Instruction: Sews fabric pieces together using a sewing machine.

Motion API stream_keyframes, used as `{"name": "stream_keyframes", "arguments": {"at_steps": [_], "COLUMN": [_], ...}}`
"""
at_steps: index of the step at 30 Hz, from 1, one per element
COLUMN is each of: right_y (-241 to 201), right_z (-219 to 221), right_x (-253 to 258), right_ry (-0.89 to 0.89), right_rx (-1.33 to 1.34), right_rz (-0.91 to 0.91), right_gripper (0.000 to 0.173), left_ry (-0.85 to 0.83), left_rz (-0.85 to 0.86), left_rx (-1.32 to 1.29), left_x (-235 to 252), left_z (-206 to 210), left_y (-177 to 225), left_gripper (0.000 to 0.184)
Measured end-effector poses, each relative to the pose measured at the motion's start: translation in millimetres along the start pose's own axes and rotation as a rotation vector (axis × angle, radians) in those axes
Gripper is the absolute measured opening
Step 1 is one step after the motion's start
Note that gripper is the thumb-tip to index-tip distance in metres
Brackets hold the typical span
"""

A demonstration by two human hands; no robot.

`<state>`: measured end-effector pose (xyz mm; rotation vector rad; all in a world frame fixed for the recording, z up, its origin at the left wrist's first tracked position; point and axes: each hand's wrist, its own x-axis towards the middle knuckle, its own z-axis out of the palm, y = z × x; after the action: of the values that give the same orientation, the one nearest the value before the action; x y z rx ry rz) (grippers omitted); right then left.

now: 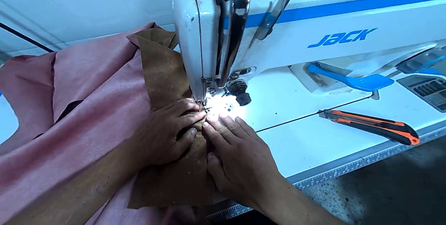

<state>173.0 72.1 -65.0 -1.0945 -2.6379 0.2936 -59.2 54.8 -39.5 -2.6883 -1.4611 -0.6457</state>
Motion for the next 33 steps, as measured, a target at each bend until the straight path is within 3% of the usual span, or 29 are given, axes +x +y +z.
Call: {"name": "stream_keyframes", "arguments": {"at_steps": [5, 8, 13, 16, 18, 21, 24, 27, 30, 33], "right_y": [-5, -6, -3, 8, 21, 30, -6, -24, -11, -4], "right_z": [-13, -19, -23, -24, -19, -5, -9, 4, 29, 19], "right_x": [-5, -15, -17, -18, -21, -16, -11, -5, -1, 3], "right_ry": [-0.006, -0.011, 0.03, 0.089, 0.096, 0.115, 0.203, 0.281, 0.438, 0.434], "right_rx": [0.015, 0.021, 0.063, 0.209, 0.352, 0.437, 0.318, 0.178, 0.301, 0.571], "right_rz": [-0.016, -0.042, -0.089, -0.15, -0.212, -0.293, -0.395, -0.484, -0.47, -0.273], "right_gripper": [0.046, 0.048, 0.049, 0.042, 0.042, 0.059, 0.055, 0.039, 0.017, 0.019], "left_ry": [0.005, 0.028, 0.472, 0.513, 0.447, 0.42, 0.474, 0.419, 0.227, 0.081], "left_rz": [-0.029, -0.104, -0.384, -0.579, -0.695, -0.772, -0.857, -0.89, -0.97, -1.123], "left_rx": [-0.025, -0.232, -0.403, -0.184, 0.013, 0.188, 0.315, 0.372, 0.368, 0.33], "left_x": [2, 0, -49, -122, -179, -244, -277, -275, -282, -311], "left_z": [1, -16, -135, -174, -157, -107, -94, -110, -116, -91], "left_y": [-1, -8, -13, 30, 69, 94, 87, 65, 36, 36], "left_gripper": [0.041, 0.039, 0.039, 0.034, 0.034, 0.031, 0.033, 0.036, 0.049, 0.062]}}
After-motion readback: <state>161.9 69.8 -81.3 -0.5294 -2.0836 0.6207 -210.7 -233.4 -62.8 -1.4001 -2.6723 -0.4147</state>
